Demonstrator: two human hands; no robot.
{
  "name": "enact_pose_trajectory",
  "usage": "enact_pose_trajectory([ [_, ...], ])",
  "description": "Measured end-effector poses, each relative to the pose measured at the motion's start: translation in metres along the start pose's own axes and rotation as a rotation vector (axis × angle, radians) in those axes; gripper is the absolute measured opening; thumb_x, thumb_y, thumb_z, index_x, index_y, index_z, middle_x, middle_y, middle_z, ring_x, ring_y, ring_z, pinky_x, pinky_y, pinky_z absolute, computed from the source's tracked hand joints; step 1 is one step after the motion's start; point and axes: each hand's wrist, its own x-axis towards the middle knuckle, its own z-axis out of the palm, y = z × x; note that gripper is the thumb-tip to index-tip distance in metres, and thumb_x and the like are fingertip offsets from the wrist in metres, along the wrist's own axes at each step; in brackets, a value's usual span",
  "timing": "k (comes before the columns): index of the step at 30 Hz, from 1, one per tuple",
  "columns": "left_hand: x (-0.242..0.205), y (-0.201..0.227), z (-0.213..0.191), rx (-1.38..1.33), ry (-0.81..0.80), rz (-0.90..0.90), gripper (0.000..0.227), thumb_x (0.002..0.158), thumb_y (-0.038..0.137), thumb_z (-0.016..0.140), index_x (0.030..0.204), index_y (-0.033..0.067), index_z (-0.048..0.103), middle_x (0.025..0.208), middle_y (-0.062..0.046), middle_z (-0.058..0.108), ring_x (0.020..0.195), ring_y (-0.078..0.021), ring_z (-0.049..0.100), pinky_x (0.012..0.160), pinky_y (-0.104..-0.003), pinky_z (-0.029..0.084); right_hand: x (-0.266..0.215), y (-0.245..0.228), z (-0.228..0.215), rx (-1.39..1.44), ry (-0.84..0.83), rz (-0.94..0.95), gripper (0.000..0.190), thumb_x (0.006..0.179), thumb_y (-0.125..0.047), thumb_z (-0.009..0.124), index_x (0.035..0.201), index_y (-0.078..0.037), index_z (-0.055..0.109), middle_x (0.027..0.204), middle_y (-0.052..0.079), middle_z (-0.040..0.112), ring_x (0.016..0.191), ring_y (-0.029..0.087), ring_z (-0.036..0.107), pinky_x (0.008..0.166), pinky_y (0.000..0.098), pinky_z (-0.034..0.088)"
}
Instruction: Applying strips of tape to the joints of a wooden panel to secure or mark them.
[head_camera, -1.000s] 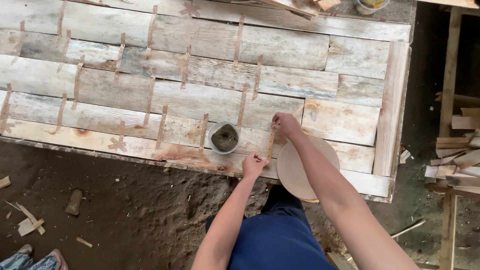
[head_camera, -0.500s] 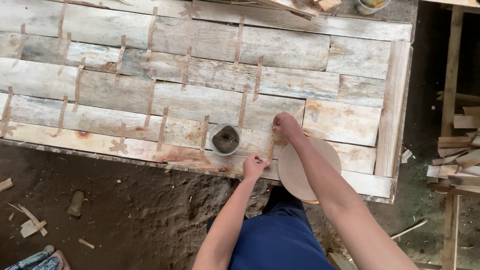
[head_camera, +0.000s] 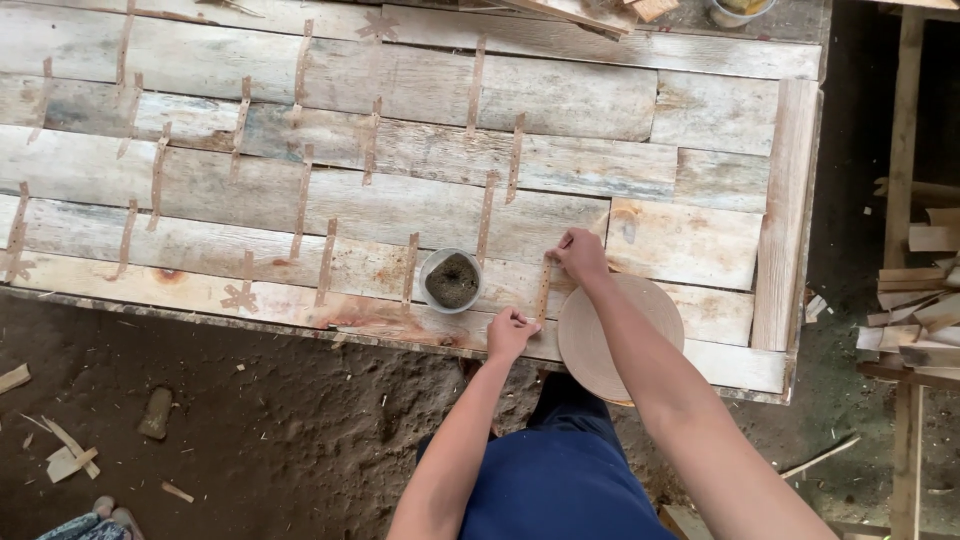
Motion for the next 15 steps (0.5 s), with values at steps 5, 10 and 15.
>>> enact_pose_trajectory([
  [5,-0.001,0.001,-0.001,0.002,-0.005,0.016,0.025,0.074,0.026,0.084,0.089,0.0177,0.065,0.078,0.005,0.077,0.048,-0.0115,0.066,0.055,-0.025,0.054,-0.003,0.017,0.013,-0.033,0.038,-0.004,0.032,0.073,-0.031,0.09,0.085,-0.009,0.07,0.086,0.016,0.075,0.095,0.039,0.074,0.083,0.0502,0.059],
  [10,0.005,-0.002,0.0,0.021,-0.038,-0.008,0.025,0.076,0.027,0.083,0.09,0.0184,0.065,0.08,0.008,0.077,0.048,-0.0107,0.066,0.054,-0.023,0.051,-0.02,0.006,-0.003,-0.097,0.032,-0.054,0.04,0.072,-0.035,0.091,0.082,-0.005,0.067,0.084,0.021,0.071,0.096,0.045,0.071,0.081,0.0531,0.058],
  [15,0.003,0.001,-0.003,0.038,-0.042,0.0,0.024,0.077,0.026,0.083,0.091,0.0188,0.065,0.08,0.008,0.077,0.048,-0.0114,0.066,0.053,-0.023,0.052,-0.039,-0.001,-0.012,-0.261,-0.068,-0.003,0.045,0.081,-0.044,0.082,0.097,-0.004,0.068,0.095,0.022,0.073,0.105,0.043,0.071,0.088,0.0541,0.058],
])
